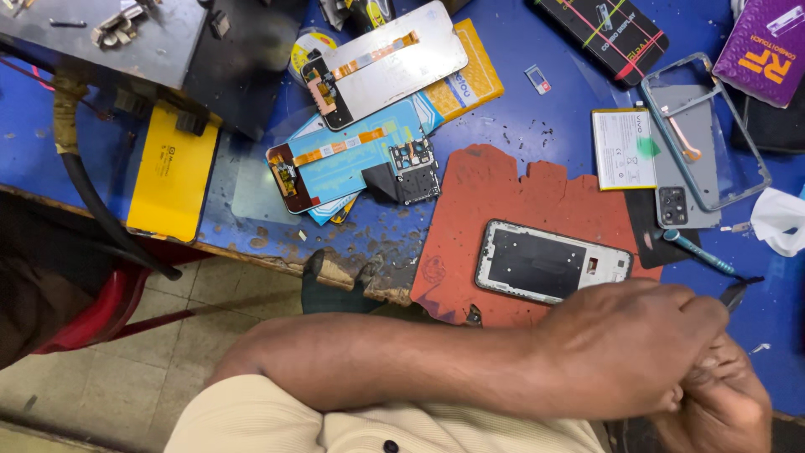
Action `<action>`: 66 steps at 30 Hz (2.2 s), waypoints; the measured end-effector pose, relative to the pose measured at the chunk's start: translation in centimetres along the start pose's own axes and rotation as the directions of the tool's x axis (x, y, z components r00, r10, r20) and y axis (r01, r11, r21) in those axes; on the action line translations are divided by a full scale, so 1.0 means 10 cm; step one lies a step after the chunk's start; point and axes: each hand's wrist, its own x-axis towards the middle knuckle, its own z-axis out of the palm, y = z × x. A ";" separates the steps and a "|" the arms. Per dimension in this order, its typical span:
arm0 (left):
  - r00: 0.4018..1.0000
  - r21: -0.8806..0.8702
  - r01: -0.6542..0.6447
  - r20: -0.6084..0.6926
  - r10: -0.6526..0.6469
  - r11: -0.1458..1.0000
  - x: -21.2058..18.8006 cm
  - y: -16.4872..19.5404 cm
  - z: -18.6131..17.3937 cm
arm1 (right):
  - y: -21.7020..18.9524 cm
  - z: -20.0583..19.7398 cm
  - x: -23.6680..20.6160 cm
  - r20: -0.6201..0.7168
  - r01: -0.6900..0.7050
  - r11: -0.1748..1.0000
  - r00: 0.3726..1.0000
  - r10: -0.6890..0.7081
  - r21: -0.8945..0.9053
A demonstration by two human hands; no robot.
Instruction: The person removes the battery from an opened smartphone and sets it on the workbench, then peels old adhesive residue from the phone frame by hand, scrapes the frame with a small blade, and brushes debris off the frame with a purple brush while holding the frame upright.
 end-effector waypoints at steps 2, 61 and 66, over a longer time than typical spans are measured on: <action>0.999 -0.015 -0.028 -0.021 0.028 0.999 0.03 -0.02 -0.13 | -0.08 -0.17 0.01 -0.051 0.080 0.986 0.995 -0.089 -0.147; 0.984 0.388 0.141 0.047 -0.172 0.911 -0.60 -0.88 -1.55 | 0.41 2.70 1.23 0.377 0.407 0.033 0.871 -0.317 -0.913; 0.986 0.382 0.132 0.047 -0.162 0.915 -0.61 -0.91 -1.56 | 0.45 2.73 1.24 0.373 0.399 0.023 0.875 -0.309 -0.917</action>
